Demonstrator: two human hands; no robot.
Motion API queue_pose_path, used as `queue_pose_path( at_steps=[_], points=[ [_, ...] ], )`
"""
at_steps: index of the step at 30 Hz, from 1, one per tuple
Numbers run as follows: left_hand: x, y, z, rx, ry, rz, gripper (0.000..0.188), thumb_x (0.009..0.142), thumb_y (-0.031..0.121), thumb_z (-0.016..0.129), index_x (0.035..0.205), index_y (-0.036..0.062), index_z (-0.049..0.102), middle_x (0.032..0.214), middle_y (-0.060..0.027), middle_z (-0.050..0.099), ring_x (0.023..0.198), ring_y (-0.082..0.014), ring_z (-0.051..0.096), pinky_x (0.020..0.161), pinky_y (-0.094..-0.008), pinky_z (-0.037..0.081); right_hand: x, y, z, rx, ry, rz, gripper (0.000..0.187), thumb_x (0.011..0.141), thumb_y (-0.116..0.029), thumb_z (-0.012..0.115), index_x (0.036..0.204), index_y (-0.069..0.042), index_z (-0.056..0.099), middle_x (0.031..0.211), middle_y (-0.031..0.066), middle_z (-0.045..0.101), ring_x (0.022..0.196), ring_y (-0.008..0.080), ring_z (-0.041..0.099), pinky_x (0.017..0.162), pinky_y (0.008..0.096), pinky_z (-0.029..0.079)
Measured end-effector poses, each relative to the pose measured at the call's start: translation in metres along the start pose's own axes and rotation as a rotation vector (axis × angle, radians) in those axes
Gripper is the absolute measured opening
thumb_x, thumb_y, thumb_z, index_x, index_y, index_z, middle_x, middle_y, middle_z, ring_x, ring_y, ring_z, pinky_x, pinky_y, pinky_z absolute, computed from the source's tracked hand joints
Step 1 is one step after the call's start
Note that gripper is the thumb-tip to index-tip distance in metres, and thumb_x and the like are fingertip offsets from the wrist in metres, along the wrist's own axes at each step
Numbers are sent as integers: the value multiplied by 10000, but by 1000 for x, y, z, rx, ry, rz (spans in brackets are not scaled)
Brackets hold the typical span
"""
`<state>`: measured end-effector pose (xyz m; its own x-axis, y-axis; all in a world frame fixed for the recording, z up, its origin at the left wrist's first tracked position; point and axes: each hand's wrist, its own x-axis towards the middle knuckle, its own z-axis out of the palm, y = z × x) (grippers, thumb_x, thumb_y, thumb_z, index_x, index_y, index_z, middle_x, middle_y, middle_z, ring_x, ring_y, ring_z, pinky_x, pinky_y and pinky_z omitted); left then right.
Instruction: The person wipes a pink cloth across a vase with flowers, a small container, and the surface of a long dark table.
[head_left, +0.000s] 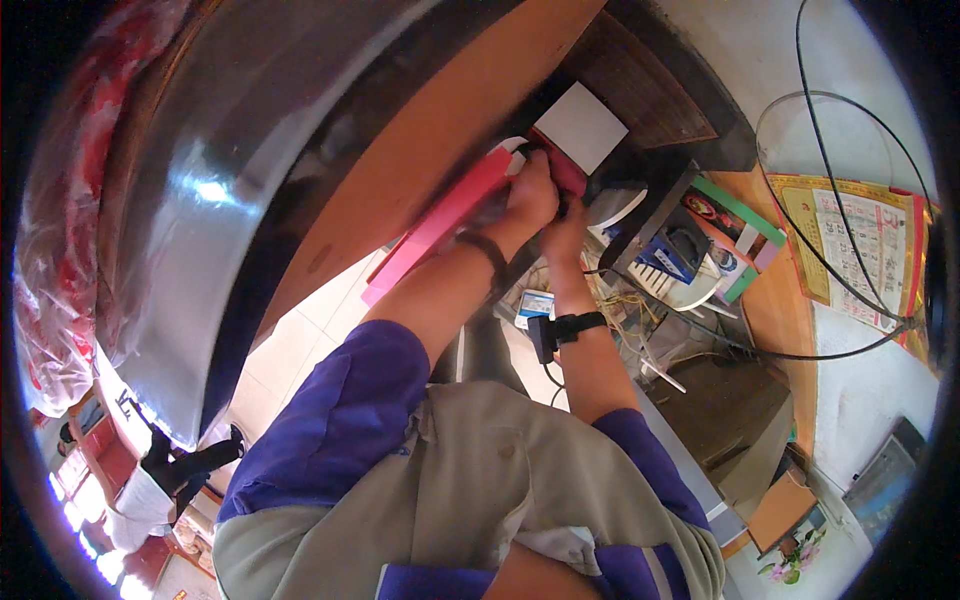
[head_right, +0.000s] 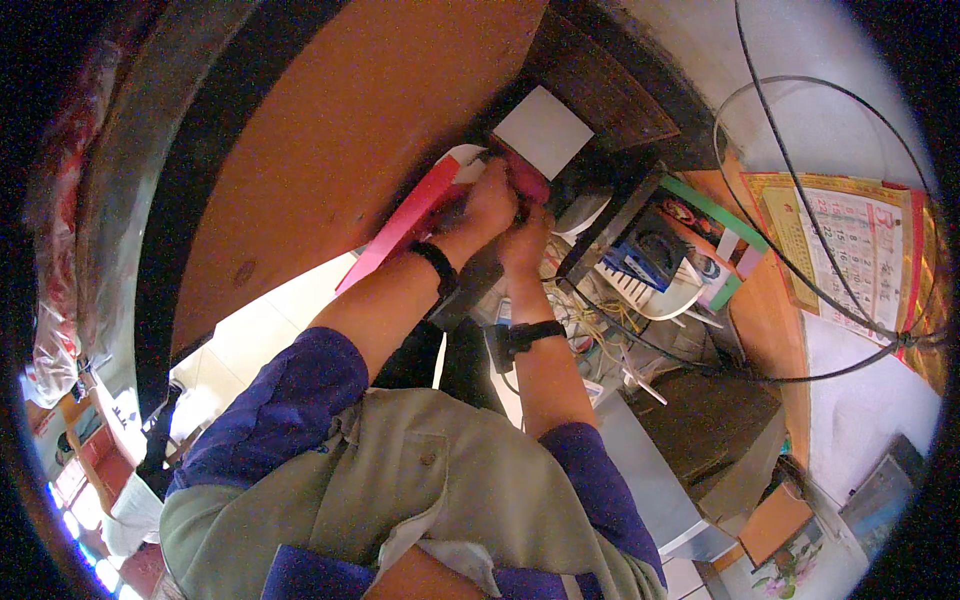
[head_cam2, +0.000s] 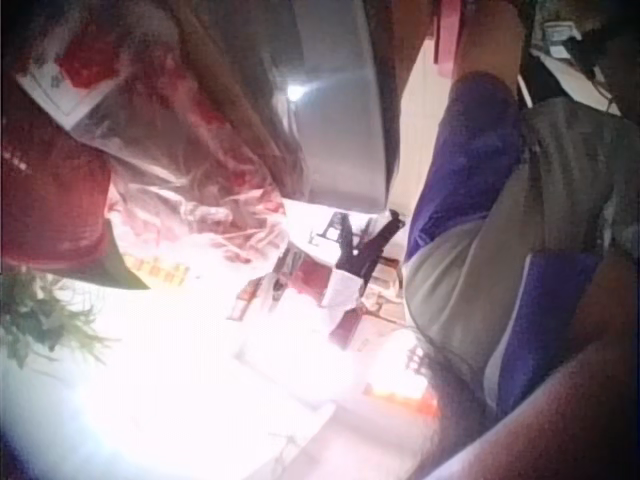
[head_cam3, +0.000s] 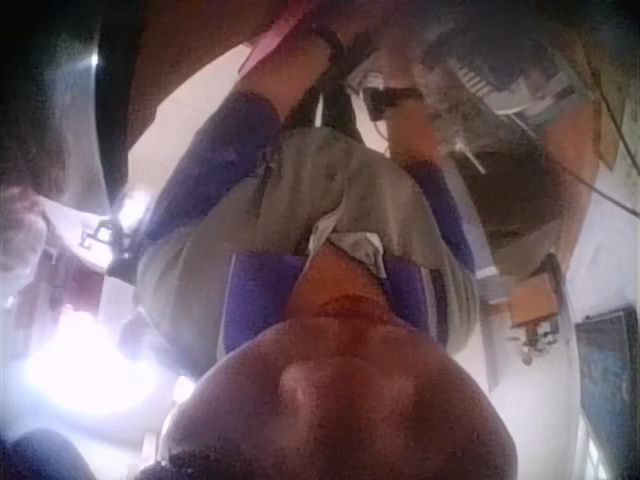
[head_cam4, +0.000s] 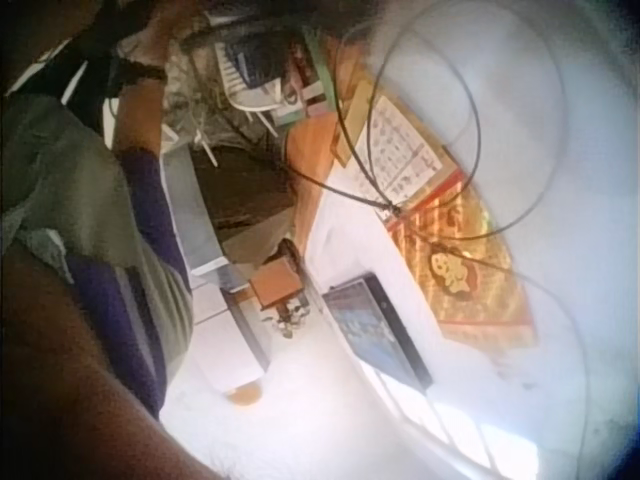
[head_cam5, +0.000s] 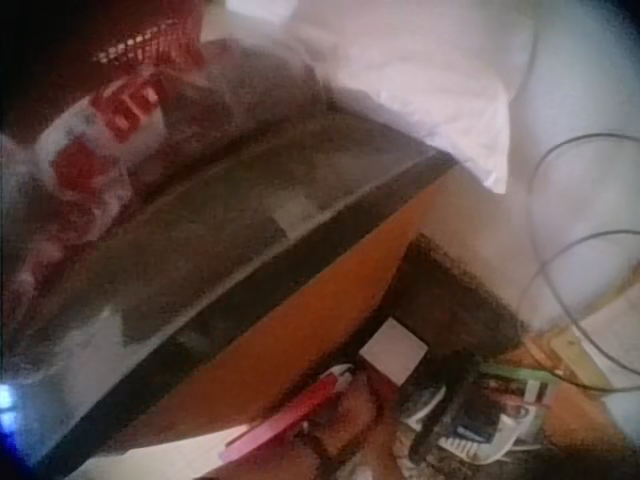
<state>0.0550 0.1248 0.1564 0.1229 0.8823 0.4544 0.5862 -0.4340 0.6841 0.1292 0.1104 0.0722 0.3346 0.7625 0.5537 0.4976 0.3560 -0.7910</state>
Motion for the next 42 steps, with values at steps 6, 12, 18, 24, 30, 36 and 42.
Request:
queue_pose_path(
  at_steps=[6, 12, 18, 24, 30, 36, 42],
  points=[
    [-21, 13, -9, 4, -264, 249, 179, 741, 14, 483, 920, 27, 488, 881, -248, 590, 842, -430, 567, 710, -499, 441, -5, 28, 11, 1096, 84, 292, 325, 832, -53, 573, 1140, 11, 491, 1105, 106, 573, 1012, 195, 535, 860, 329, 440],
    [-80, 10, -58, 4, -39, 109, 172, 781, 52, 479, 952, 44, 483, 837, -223, 571, 799, -427, 558, 662, -489, 432, -56, -64, -18, 358, 3, 177, 460, 779, -64, 631, 1179, -3, 412, 1135, 140, 540, 1020, 242, 547, 872, 345, 431],
    [-142, 37, -127, -86, -126, -52, 212, 765, 20, 477, 977, 28, 456, 844, -208, 529, 790, -379, 554, 693, -406, 447, -77, -56, -63, 129, -141, 118, 427, 686, 53, 597, 1077, -25, 443, 1000, 134, 538, 952, 251, 548, 848, 337, 430],
    [-148, 61, -115, -67, 109, 236, 394, 751, 51, 555, 1135, 26, 473, 927, -228, 527, 844, -397, 521, 753, -433, 438, -46, -69, -62, 536, -91, 208, 355, 790, 6, 536, 1133, -4, 447, 1023, 141, 531, 967, 239, 531, 877, 317, 401],
    [-134, 63, -99, 117, 69, 270, 558, 728, 58, 624, 1248, 54, 420, 1023, -221, 483, 921, -408, 502, 763, -452, 445, -5, -110, -54, 60, 37, -293, 514, 816, -81, 566, 1267, 34, 350, 1213, 229, 412, 1112, 370, 438, 957, 399, 358],
    [-187, 0, -82, 186, -128, -59, 460, 727, 76, 610, 1162, 41, 468, 917, -218, 516, 850, -410, 523, 712, -450, 455, -79, -46, -26, 253, -251, 159, 473, 738, 25, 564, 1182, 32, 400, 1164, 238, 474, 1099, 352, 476, 949, 400, 369],
    [-197, 44, -109, 211, 51, 215, 379, 696, 36, 598, 1072, 38, 554, 898, -178, 520, 809, -352, 535, 674, -403, 465, -67, -87, -83, 175, -114, 111, 383, 749, 53, 535, 1118, -24, 463, 1023, 125, 562, 982, 239, 550, 890, 343, 416]
  ],
)
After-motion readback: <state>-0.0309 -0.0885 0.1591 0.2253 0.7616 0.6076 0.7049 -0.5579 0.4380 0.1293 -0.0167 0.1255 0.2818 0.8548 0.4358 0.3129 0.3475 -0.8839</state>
